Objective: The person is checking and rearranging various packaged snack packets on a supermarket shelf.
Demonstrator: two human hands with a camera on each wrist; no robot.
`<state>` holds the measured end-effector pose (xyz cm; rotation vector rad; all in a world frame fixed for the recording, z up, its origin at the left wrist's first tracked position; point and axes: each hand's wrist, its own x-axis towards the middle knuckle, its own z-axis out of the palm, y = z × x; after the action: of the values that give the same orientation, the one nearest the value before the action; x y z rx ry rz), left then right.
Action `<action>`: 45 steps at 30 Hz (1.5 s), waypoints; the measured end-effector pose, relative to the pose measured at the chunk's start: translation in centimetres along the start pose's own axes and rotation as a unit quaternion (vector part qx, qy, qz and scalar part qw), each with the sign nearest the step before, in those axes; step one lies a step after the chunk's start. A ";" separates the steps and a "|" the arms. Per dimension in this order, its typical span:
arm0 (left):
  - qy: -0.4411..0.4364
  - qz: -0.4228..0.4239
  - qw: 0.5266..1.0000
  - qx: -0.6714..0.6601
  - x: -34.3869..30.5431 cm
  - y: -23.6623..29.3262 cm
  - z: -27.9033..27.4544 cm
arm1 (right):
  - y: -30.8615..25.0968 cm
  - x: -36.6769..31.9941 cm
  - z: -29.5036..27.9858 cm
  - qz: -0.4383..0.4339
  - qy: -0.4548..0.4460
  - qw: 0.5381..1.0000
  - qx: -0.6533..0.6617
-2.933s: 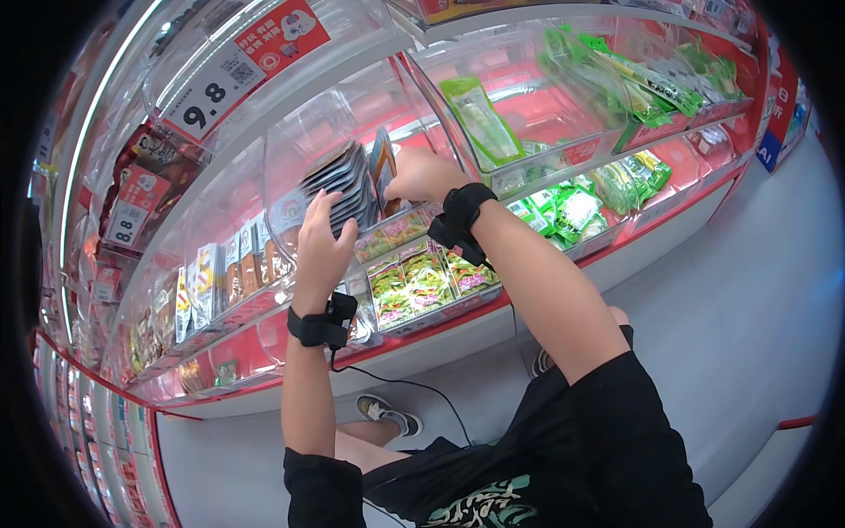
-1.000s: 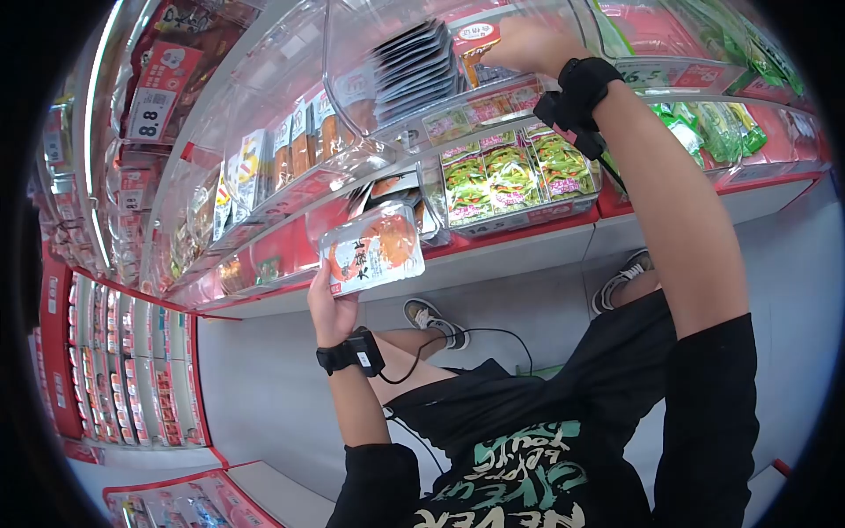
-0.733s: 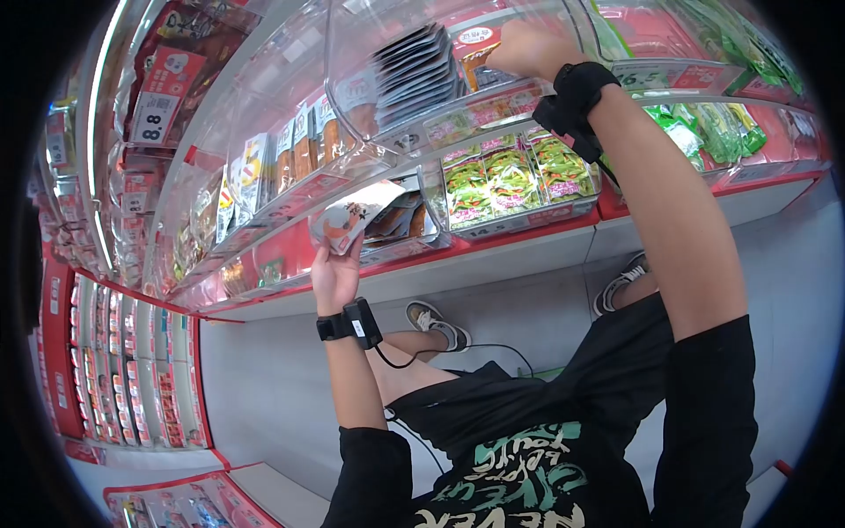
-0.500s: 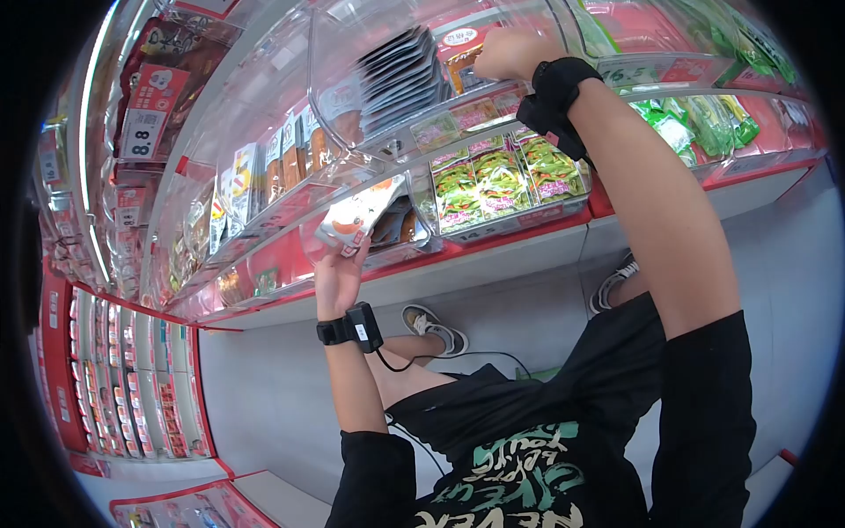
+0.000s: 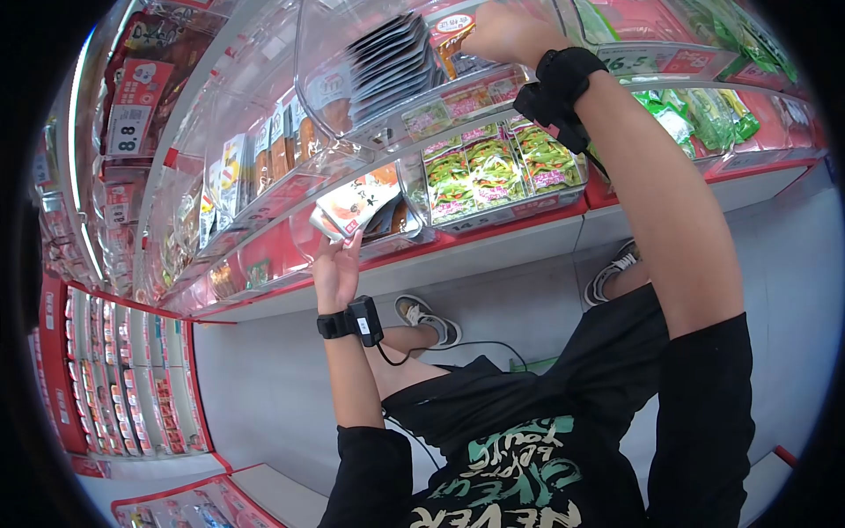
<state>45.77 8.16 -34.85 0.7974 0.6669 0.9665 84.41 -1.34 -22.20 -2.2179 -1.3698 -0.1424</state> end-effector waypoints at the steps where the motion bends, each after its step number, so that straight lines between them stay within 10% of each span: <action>1: 0.005 0.004 1.000 0.001 0.0 -0.1 0.1 | 0.1 0.0 -0.1 -0.008 0.009 1.000 0.012; 5: 0.005 0.029 1.000 0.009 -0.1 -0.4 0.4 | -0.7 -1.7 -0.8 -0.132 0.201 0.964 0.114; 17: 0.014 0.008 0.951 0.308 0.7 2.1 1.9 | -0.7 -0.8 -0.7 -0.103 -0.057 0.984 0.133; 22: -0.001 0.252 0.735 0.630 1.2 2.6 2.5 | -1.7 -1.6 -2.0 -0.081 -0.056 0.990 0.100; 28: -0.132 0.382 0.715 0.571 -5.2 4.2 11.6 | -0.5 -0.8 -0.8 -0.116 0.001 0.985 0.127; 33: -0.195 0.532 0.595 0.570 -2.3 5.5 18.3 | -0.9 -1.4 -0.8 -0.133 0.055 0.977 0.156; 39: -0.256 0.407 0.527 0.701 2.3 5.9 23.3 | -0.9 -1.1 -1.1 -0.082 0.012 0.992 0.091; 45: -0.385 0.298 0.327 0.810 6.7 7.3 26.9 | -0.7 -1.1 -0.7 -0.113 0.049 0.989 0.082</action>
<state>66.55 9.06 -15.07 3.2614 0.1905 -0.0581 83.41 -2.35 -21.75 -1.8932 -1.5180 -0.2073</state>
